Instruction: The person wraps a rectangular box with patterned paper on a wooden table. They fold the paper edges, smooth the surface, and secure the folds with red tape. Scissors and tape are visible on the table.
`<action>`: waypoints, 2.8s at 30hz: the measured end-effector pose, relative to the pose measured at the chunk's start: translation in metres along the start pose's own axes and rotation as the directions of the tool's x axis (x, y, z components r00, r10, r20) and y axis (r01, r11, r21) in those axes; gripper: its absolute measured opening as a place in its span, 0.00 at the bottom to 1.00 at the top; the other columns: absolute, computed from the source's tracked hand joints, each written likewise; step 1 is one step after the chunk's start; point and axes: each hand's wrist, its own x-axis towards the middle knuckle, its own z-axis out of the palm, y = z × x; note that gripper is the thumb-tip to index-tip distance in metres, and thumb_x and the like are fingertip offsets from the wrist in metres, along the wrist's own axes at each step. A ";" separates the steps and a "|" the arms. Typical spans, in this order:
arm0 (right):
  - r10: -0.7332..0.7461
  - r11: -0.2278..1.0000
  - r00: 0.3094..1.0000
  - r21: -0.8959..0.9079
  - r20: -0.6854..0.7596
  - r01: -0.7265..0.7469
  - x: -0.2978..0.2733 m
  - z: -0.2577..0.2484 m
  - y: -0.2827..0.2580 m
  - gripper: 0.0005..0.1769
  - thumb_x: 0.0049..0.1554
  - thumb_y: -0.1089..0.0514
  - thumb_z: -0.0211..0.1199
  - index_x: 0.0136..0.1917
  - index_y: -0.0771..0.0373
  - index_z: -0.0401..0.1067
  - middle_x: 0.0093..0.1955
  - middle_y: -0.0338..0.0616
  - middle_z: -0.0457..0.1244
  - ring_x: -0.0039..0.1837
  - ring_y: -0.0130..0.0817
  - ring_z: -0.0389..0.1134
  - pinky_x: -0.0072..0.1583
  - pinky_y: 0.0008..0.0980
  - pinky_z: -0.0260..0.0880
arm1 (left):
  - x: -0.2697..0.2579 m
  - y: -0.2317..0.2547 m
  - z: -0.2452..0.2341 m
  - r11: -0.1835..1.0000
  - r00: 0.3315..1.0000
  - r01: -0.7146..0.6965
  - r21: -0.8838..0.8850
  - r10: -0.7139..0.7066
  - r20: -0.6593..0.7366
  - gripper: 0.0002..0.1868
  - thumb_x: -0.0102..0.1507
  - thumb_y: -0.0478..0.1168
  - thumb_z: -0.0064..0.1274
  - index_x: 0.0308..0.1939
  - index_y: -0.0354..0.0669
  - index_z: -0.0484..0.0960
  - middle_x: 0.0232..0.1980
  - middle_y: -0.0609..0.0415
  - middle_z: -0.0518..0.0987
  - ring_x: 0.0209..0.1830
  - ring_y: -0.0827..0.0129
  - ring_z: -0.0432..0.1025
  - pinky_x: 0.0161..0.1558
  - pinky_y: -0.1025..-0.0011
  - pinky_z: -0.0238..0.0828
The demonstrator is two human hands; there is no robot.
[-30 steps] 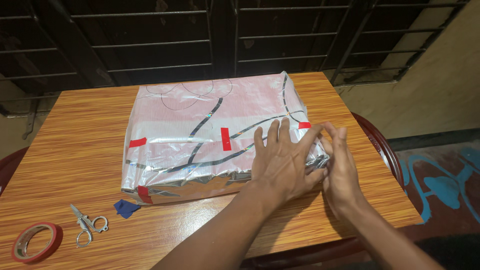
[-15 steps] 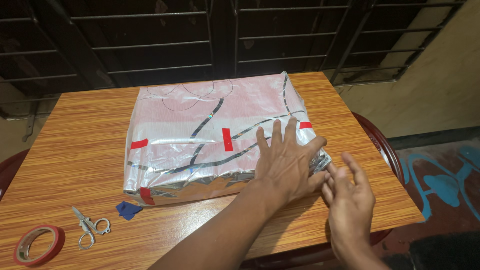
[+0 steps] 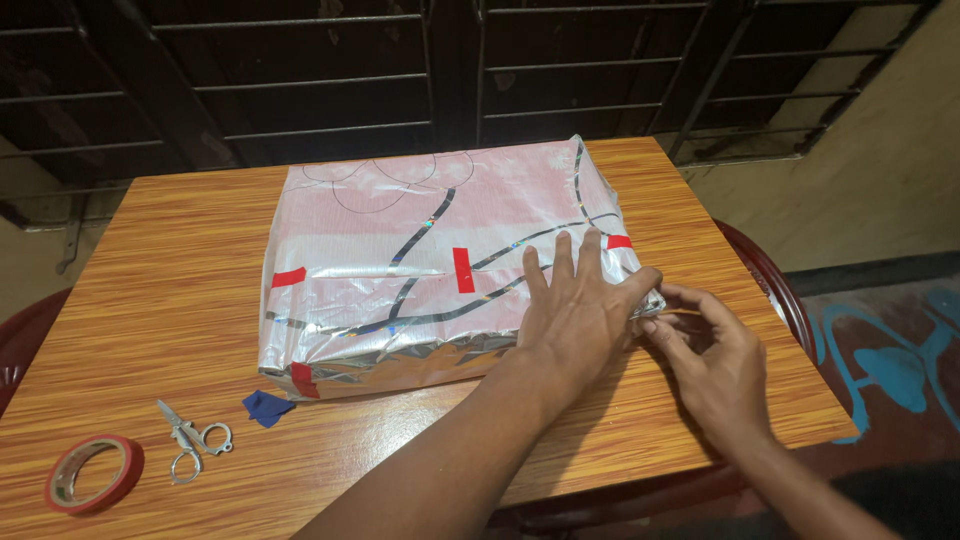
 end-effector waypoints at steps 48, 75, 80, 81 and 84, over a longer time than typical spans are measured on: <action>-0.083 0.942 0.992 -0.317 0.090 0.107 0.002 -0.001 0.013 0.24 0.59 0.51 0.70 0.64 0.65 0.77 0.51 0.51 0.73 0.52 0.36 0.74 0.53 0.37 0.74 | -0.418 -0.255 -0.004 -0.118 -0.444 -0.318 -0.941 -0.858 0.258 0.05 0.72 0.41 0.48 0.48 0.46 0.76 0.44 0.60 0.80 0.41 0.76 0.77 0.52 0.64 0.76; -0.184 0.983 0.978 0.024 0.095 0.183 0.005 -0.006 0.010 0.20 0.56 0.59 0.71 0.59 0.70 0.75 0.49 0.46 0.73 0.53 0.28 0.75 0.54 0.28 0.76 | -0.077 0.025 -0.056 0.899 0.978 0.203 -0.389 -0.205 0.035 0.26 0.52 0.39 0.69 0.50 0.46 0.72 0.33 0.53 0.85 0.37 0.64 0.82 0.38 0.62 0.75; -0.160 0.980 0.983 0.137 0.093 0.147 0.007 -0.005 0.015 0.20 0.56 0.62 0.68 0.61 0.68 0.74 0.51 0.45 0.73 0.55 0.28 0.76 0.56 0.28 0.78 | -0.032 0.039 -0.055 0.995 0.997 0.020 -0.093 -0.012 0.082 0.12 0.55 0.44 0.69 0.36 0.43 0.84 0.35 0.47 0.84 0.37 0.55 0.79 0.39 0.59 0.74; -0.153 0.985 0.984 0.100 0.092 0.143 0.007 -0.007 0.015 0.20 0.55 0.62 0.69 0.61 0.67 0.74 0.51 0.45 0.73 0.55 0.29 0.76 0.56 0.28 0.78 | -0.027 0.039 -0.057 0.995 0.991 0.055 -0.080 -0.045 0.130 0.13 0.54 0.44 0.70 0.34 0.42 0.83 0.34 0.47 0.84 0.36 0.56 0.80 0.39 0.60 0.74; -0.138 0.990 0.986 0.045 0.097 0.134 0.008 -0.008 0.015 0.21 0.54 0.61 0.71 0.61 0.66 0.75 0.52 0.45 0.73 0.55 0.29 0.76 0.57 0.29 0.77 | -0.018 0.039 -0.055 0.997 0.977 0.066 -0.050 -0.054 0.205 0.11 0.50 0.41 0.70 0.29 0.41 0.84 0.33 0.49 0.86 0.35 0.61 0.82 0.38 0.62 0.77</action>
